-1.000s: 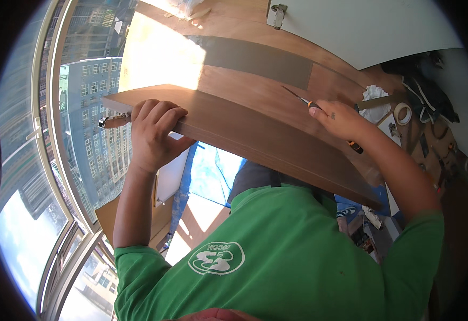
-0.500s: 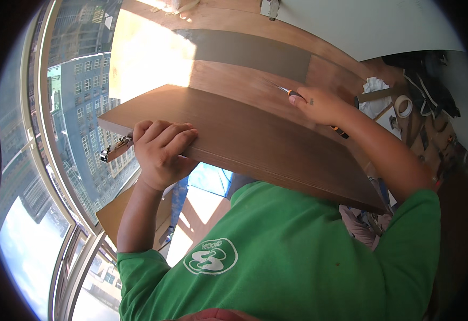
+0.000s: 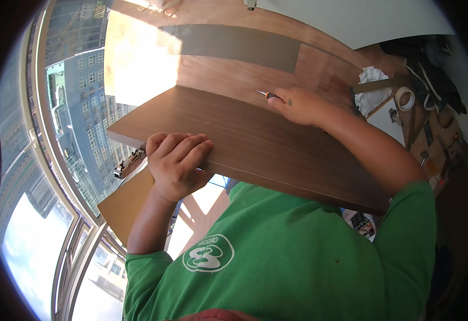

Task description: The person aligns and fits white cabinet doors onto a wooden cabinet frame, then uses a utility knife to trim the edge of a wooden panel. The person handles the doors and panel repeatedly to check fit and alignment.

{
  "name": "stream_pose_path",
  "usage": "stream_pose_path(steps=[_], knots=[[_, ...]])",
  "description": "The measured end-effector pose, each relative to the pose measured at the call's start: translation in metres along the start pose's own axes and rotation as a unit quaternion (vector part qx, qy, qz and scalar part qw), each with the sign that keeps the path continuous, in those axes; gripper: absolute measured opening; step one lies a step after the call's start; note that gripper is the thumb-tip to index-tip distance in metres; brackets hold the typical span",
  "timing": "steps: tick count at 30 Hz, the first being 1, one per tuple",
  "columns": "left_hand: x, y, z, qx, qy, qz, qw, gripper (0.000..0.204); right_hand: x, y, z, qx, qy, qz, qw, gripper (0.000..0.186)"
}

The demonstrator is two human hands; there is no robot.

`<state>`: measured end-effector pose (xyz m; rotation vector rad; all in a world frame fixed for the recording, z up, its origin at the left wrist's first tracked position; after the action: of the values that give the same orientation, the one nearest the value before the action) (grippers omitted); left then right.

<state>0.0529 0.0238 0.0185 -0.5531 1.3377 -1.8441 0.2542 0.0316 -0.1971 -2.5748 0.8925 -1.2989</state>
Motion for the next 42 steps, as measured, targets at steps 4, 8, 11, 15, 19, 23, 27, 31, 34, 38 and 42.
stream_pose_path(steps=[4,8,11,15,19,23,27,31,34,38,42], knots=[[-0.005,0.006,0.005,-0.003,-0.004,-0.022,1.000,0.037,-0.038,0.020,-0.027,-0.008,-0.037,-0.007,0.999,0.048],[-0.014,0.006,0.005,0.031,-0.026,-0.050,0.998,0.042,-0.075,0.031,-0.050,-0.039,-0.060,-0.009,0.997,0.048],[-0.019,0.004,-0.001,0.060,-0.055,-0.091,0.993,0.047,-0.105,0.042,-0.067,-0.017,-0.040,-0.032,0.999,0.051],[-0.022,0.001,-0.007,0.036,-0.057,-0.124,0.990,0.041,-0.138,0.049,-0.096,0.016,-0.059,-0.029,0.998,0.055],[-0.026,0.010,-0.009,0.003,-0.023,-0.099,0.995,0.024,-0.164,0.058,-0.112,0.046,-0.062,-0.046,0.996,0.060],[-0.019,0.020,-0.015,0.008,-0.043,-0.142,0.989,0.035,-0.181,0.069,-0.117,0.065,-0.049,-0.056,0.995,0.062],[-0.021,0.022,-0.015,0.006,-0.039,-0.145,0.989,0.031,-0.184,0.068,-0.117,0.064,-0.048,-0.051,0.996,0.061],[-0.020,0.022,-0.014,-0.004,-0.037,-0.143,0.989,0.028,-0.185,0.069,-0.115,0.058,-0.047,-0.057,0.996,0.060],[-0.018,0.021,-0.013,-0.006,-0.033,-0.139,0.990,0.029,-0.194,0.075,-0.112,0.065,-0.041,-0.059,0.995,0.061],[-0.018,0.022,-0.013,-0.006,-0.032,-0.140,0.990,0.029,-0.207,0.080,-0.110,0.059,-0.057,-0.042,0.996,0.060],[-0.020,0.022,-0.012,-0.012,-0.027,-0.135,0.990,0.028,-0.214,0.085,-0.113,0.069,-0.070,-0.058,0.994,0.059]])
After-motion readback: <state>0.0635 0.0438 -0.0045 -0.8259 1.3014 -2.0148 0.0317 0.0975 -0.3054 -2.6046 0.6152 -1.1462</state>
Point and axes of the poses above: each hand's wrist, its own x-axis away from the middle knuckle, its own y-axis out of the palm, z = x × y, the point moved 10 cm from there along -x, towards the middle knuckle
